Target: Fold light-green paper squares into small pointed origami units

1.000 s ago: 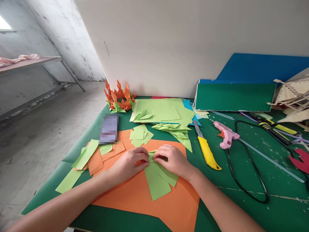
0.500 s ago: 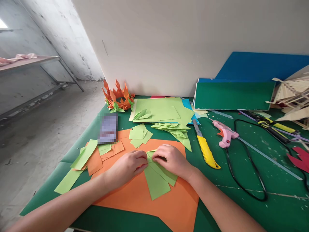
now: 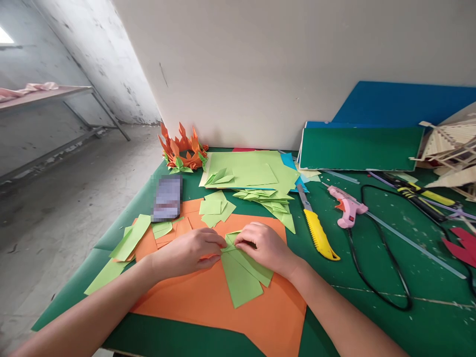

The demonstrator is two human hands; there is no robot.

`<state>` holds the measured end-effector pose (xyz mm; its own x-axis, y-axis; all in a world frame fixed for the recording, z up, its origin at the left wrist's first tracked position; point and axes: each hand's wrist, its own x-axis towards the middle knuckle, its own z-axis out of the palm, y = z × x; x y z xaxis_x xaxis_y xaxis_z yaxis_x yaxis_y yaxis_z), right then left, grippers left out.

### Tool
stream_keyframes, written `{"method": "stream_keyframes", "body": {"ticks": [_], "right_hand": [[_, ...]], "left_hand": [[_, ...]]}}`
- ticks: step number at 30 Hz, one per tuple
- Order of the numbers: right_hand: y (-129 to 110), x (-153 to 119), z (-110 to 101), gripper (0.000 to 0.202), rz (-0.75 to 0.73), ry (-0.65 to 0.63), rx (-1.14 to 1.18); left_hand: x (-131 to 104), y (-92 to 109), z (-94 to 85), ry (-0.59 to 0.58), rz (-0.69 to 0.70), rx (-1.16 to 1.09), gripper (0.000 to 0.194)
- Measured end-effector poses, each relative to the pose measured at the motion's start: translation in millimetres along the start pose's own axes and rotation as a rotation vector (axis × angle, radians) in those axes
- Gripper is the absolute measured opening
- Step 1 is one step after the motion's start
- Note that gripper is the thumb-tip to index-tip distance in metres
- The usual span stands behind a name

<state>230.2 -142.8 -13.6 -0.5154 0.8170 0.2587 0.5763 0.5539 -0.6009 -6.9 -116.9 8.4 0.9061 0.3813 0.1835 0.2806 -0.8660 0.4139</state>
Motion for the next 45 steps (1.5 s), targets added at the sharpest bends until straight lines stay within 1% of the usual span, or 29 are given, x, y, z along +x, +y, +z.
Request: {"method": "stream_keyframes", "body": {"ticks": [4,11,18,28,34,39,45], "right_hand": [[-0.1,-0.5,-0.1,0.017,-0.004,-0.002,0.001],[0.5,-0.9,0.0,0.016,-0.004,-0.009,0.004],[0.9,-0.8,0.2,0.016,-0.013,0.001,-0.002],[0.3,0.7,0.0,0.018,-0.013,-0.001,-0.015],[-1.3,-0.5,-1.4,0.016,-0.011,-0.008,-0.018],[-1.3,-0.1,-1.5,0.016,-0.018,-0.014,-0.031],[-2.0,0.9,-2.3,0.016,-0.03,-0.008,-0.039]], "left_hand": [[0.1,0.7,-1.5,0.018,0.007,0.007,0.02],[-1.0,-1.8,-2.5,-0.027,0.027,0.005,0.026],[-1.4,-2.6,-0.4,-0.021,0.031,0.017,0.026],[0.0,1.7,-5.0,-0.046,0.032,0.016,0.021],[-0.5,0.2,-5.9,-0.03,0.042,0.006,0.025],[0.0,1.8,-7.3,-0.021,0.018,0.004,0.027],[2.8,6.3,-5.8,-0.059,0.014,0.073,0.032]]}}
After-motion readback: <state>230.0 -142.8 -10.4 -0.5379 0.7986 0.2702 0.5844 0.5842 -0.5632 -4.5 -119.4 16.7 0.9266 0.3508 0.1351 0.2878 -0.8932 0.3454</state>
